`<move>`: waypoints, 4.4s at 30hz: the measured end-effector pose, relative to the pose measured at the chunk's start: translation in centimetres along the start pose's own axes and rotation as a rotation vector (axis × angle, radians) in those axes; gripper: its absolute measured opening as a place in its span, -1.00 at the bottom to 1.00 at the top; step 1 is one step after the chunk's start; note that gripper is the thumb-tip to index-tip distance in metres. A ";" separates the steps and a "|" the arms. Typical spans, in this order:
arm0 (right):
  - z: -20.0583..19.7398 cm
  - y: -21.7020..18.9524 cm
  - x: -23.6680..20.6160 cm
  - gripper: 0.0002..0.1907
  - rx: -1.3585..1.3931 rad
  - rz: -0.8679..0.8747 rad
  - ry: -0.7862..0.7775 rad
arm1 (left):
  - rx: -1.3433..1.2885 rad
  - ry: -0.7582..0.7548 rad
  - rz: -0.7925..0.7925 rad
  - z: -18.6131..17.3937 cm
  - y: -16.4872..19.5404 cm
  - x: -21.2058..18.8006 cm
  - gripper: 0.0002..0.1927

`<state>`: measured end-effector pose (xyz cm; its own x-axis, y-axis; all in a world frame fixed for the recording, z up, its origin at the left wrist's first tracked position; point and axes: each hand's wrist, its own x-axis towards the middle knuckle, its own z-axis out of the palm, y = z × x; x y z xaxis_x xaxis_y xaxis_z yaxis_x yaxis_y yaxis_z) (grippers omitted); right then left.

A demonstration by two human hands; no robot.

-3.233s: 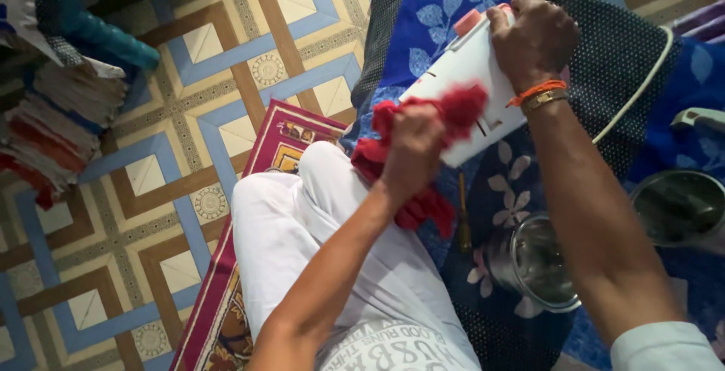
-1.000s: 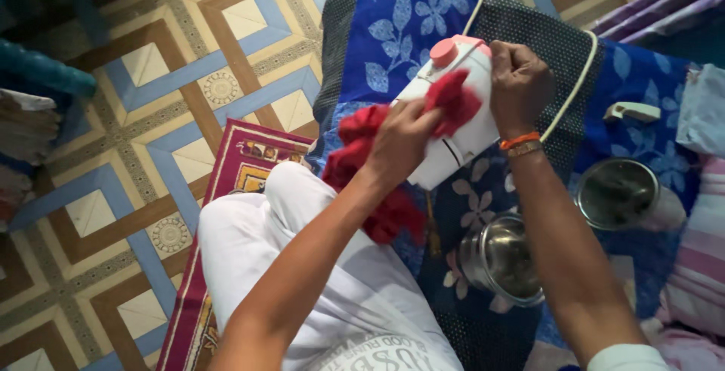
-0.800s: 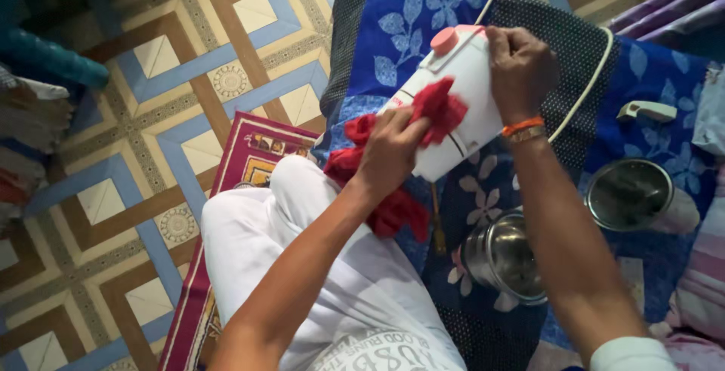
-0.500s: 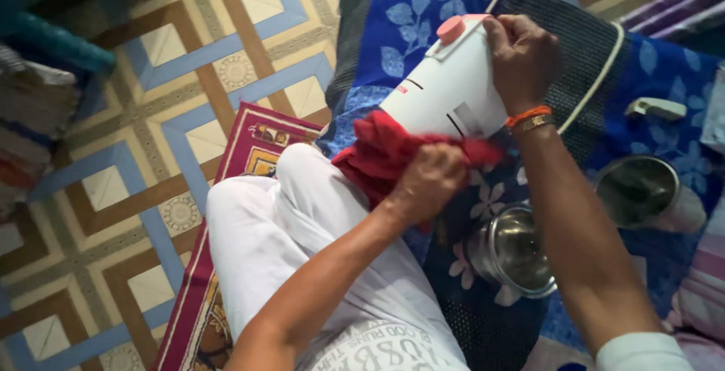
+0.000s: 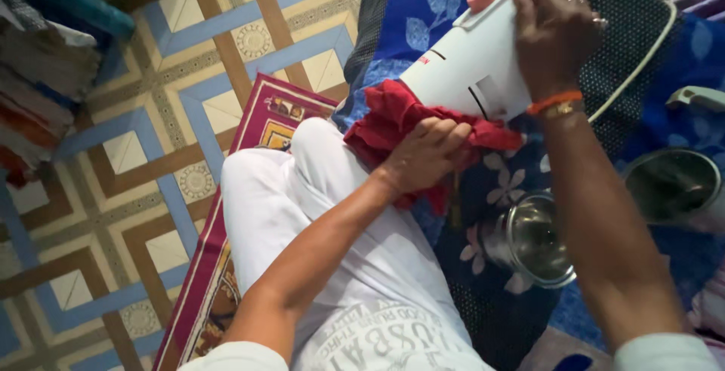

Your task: The person sits on a bed and uses a screwdriver to unscrew the base of a mixer grinder, then wipes the appliance body and its pink base with a red cloth, and finally handles and coils the power cord.

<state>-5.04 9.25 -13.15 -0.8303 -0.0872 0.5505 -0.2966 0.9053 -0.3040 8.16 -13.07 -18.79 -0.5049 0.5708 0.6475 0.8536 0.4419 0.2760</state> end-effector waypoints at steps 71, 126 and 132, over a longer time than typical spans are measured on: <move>-5.4 2.0 0.0 -0.51 0.897 1.000 -0.222 | -0.634 0.125 -0.947 -4.3 -2.7 4.7 -0.14; -32.1 -20.3 -23.6 -0.76 0.045 0.535 -0.231 | -0.128 -0.480 -1.036 5.9 9.5 -1.3 -0.67; -28.3 -18.7 -19.1 -0.14 -0.150 0.131 -0.439 | -0.371 -0.281 -1.231 3.7 6.1 -1.2 -0.71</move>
<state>29.67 5.76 4.04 -0.9864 -0.1061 0.1252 -0.1315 0.9675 -0.2159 13.51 -8.55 -20.50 -0.9434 0.0773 -0.3225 -0.2196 0.5832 0.7821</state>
